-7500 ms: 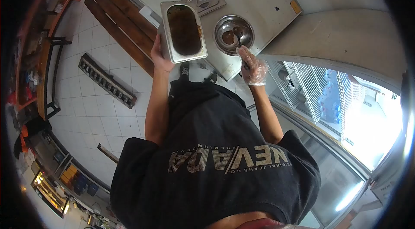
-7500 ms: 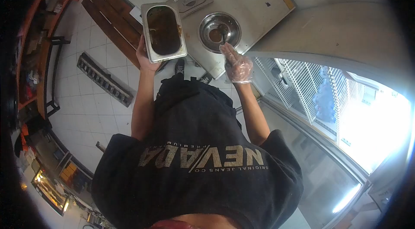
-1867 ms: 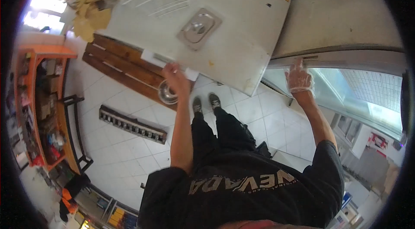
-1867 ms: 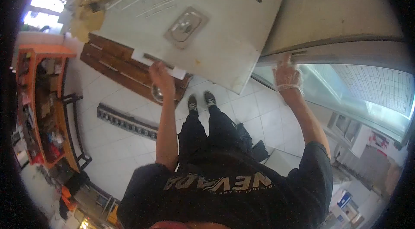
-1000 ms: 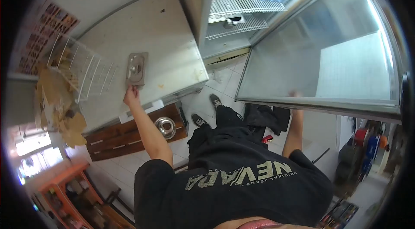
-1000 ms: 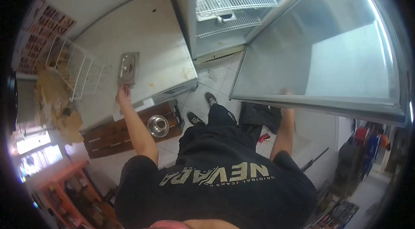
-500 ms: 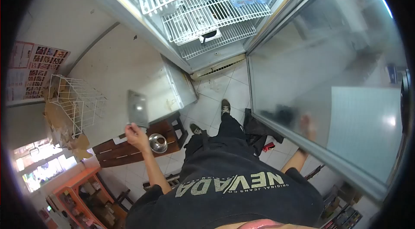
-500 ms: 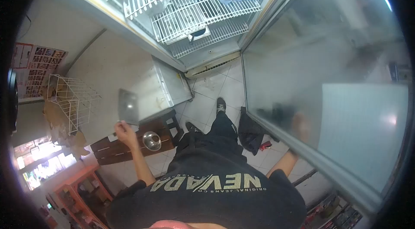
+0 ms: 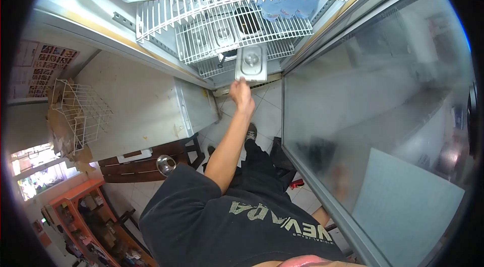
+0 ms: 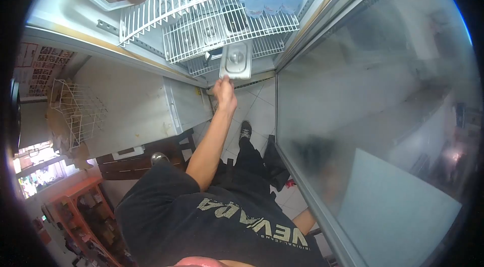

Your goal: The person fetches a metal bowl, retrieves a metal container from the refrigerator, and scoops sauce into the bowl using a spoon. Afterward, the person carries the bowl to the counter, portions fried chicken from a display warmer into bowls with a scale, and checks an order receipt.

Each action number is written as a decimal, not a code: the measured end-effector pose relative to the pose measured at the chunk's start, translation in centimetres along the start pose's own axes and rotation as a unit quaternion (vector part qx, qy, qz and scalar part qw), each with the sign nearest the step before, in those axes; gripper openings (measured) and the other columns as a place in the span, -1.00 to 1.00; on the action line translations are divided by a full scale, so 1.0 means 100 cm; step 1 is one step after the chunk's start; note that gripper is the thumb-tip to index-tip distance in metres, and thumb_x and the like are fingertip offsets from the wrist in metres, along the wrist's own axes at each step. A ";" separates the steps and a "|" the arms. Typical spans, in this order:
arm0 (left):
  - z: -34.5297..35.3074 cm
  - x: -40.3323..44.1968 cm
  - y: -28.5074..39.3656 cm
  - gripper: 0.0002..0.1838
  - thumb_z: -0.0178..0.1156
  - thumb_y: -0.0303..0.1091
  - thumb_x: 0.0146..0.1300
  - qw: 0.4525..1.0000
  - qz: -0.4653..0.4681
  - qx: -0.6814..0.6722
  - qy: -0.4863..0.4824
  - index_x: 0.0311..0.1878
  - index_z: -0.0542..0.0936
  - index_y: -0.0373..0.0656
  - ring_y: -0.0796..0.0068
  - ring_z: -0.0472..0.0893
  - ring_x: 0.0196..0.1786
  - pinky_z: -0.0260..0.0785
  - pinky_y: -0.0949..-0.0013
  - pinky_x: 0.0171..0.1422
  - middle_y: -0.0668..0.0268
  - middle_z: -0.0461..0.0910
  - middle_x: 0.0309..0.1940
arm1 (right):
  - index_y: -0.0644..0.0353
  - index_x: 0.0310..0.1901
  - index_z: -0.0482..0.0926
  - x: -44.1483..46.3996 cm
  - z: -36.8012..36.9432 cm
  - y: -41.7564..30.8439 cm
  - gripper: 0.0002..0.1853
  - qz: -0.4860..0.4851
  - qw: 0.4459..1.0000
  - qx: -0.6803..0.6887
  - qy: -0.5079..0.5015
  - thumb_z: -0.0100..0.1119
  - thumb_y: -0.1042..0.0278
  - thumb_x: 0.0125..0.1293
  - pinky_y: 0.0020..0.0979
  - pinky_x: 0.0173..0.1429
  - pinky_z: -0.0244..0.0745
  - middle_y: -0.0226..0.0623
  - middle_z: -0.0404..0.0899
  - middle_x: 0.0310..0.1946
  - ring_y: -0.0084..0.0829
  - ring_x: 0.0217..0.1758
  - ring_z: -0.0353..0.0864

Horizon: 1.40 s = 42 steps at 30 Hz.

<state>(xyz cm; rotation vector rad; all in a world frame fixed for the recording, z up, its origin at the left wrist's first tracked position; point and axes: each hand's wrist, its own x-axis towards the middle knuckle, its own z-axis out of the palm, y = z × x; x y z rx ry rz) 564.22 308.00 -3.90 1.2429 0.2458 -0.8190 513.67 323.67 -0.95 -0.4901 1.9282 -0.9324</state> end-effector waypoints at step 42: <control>-0.762 0.034 -0.074 -0.34 0.29 -0.09 0.20 0.847 -0.064 0.198 0.489 0.23 0.32 -0.31 -0.08 0.49 0.21 0.46 0.11 0.17 -0.16 0.40 0.17 | 0.11 0.42 0.12 -0.125 0.103 0.119 -0.35 0.111 0.862 -0.367 -0.332 -0.15 -0.10 0.43 -0.12 0.28 0.24 -0.19 0.21 0.39 -0.11 0.30 0.32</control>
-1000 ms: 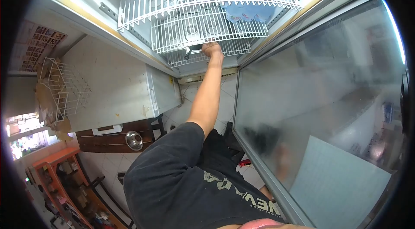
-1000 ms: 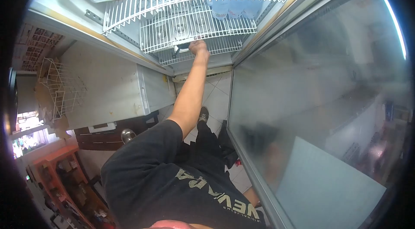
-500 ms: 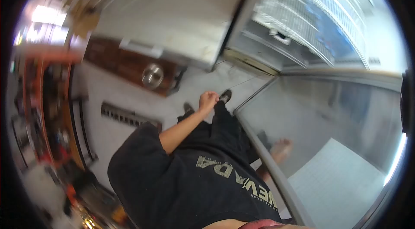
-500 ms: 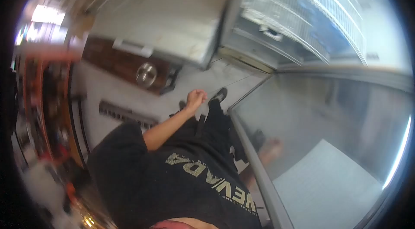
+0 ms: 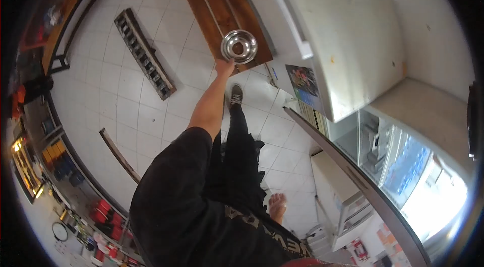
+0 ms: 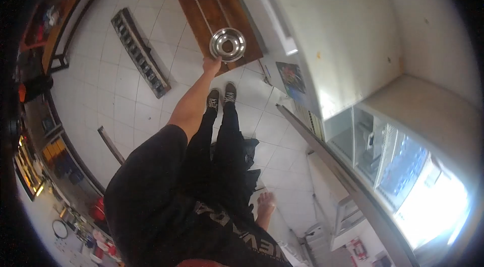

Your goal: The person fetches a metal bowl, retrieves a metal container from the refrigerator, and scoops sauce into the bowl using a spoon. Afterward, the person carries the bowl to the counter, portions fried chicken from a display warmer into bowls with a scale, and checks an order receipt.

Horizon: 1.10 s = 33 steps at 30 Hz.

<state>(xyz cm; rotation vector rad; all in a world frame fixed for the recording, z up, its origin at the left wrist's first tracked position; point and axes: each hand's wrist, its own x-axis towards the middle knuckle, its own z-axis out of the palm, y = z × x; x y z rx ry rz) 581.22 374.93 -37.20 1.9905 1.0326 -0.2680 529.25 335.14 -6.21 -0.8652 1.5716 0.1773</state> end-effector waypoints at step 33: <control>-0.754 -0.404 -0.529 -0.47 0.20 -0.44 0.26 0.578 -0.202 -0.726 0.313 0.28 0.30 -0.16 0.15 0.68 -0.08 0.71 0.11 -0.16 0.08 0.51 0.08 | 0.11 0.00 0.41 -0.275 0.630 0.382 -0.74 -0.234 0.582 -0.693 -0.357 0.00 0.17 0.39 -0.25 -0.15 0.42 -0.26 0.44 -0.12 -0.30 -0.19 0.49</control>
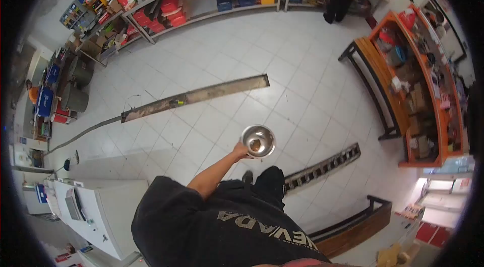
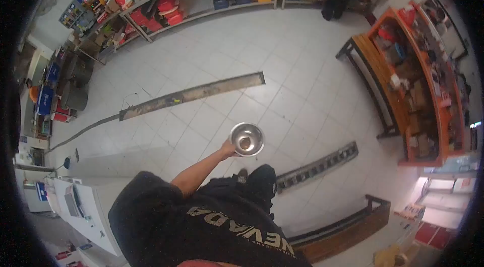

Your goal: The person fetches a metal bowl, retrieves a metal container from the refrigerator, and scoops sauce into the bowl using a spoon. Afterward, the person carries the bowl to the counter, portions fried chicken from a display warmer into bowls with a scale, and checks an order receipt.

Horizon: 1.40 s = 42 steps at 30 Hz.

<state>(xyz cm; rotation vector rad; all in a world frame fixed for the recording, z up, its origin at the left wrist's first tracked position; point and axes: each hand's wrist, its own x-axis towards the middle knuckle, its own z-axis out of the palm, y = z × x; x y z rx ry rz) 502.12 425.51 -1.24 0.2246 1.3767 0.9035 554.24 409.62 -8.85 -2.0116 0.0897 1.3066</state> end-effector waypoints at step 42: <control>-0.137 0.979 1.291 -0.67 -0.04 -0.49 0.42 0.973 0.201 -0.115 0.000 0.22 0.32 -0.31 0.14 0.66 -0.02 0.68 0.09 -0.01 0.04 0.52 0.07 | 0.34 -0.14 0.59 0.163 1.423 -0.789 -0.60 -0.228 0.730 -0.607 -0.217 0.07 0.07 0.37 -0.34 -0.44 0.54 -0.15 0.63 -0.34 -0.35 -0.42 0.64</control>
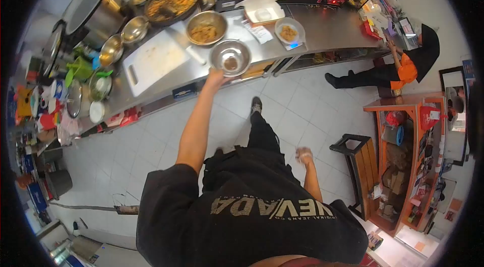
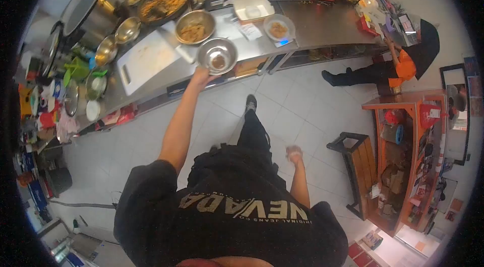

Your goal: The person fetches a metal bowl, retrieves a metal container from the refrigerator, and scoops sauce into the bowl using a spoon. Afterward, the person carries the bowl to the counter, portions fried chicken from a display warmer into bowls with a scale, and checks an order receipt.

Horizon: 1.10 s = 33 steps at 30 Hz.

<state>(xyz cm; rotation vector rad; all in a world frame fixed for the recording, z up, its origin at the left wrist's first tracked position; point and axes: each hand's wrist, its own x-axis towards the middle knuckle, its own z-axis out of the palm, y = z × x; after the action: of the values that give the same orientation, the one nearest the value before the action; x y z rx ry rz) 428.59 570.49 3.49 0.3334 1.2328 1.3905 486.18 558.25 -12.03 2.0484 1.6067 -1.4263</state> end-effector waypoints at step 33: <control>0.100 0.076 0.041 -0.41 -0.06 -0.39 0.47 0.988 -0.056 0.022 0.139 0.48 -0.02 -0.09 0.22 0.57 0.16 0.65 0.31 0.04 0.08 0.31 0.29 | 0.41 0.15 0.39 0.121 -0.155 -0.574 -0.58 -0.638 0.676 -0.312 0.196 0.04 0.50 0.25 -0.22 -0.54 0.55 0.17 0.62 -0.11 -0.13 -0.54 0.67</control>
<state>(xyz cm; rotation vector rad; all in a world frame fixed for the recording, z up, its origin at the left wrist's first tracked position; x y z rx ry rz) 432.16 582.60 7.38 0.0991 1.4894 1.3462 447.10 599.21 9.84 0.6469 3.3475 -0.2600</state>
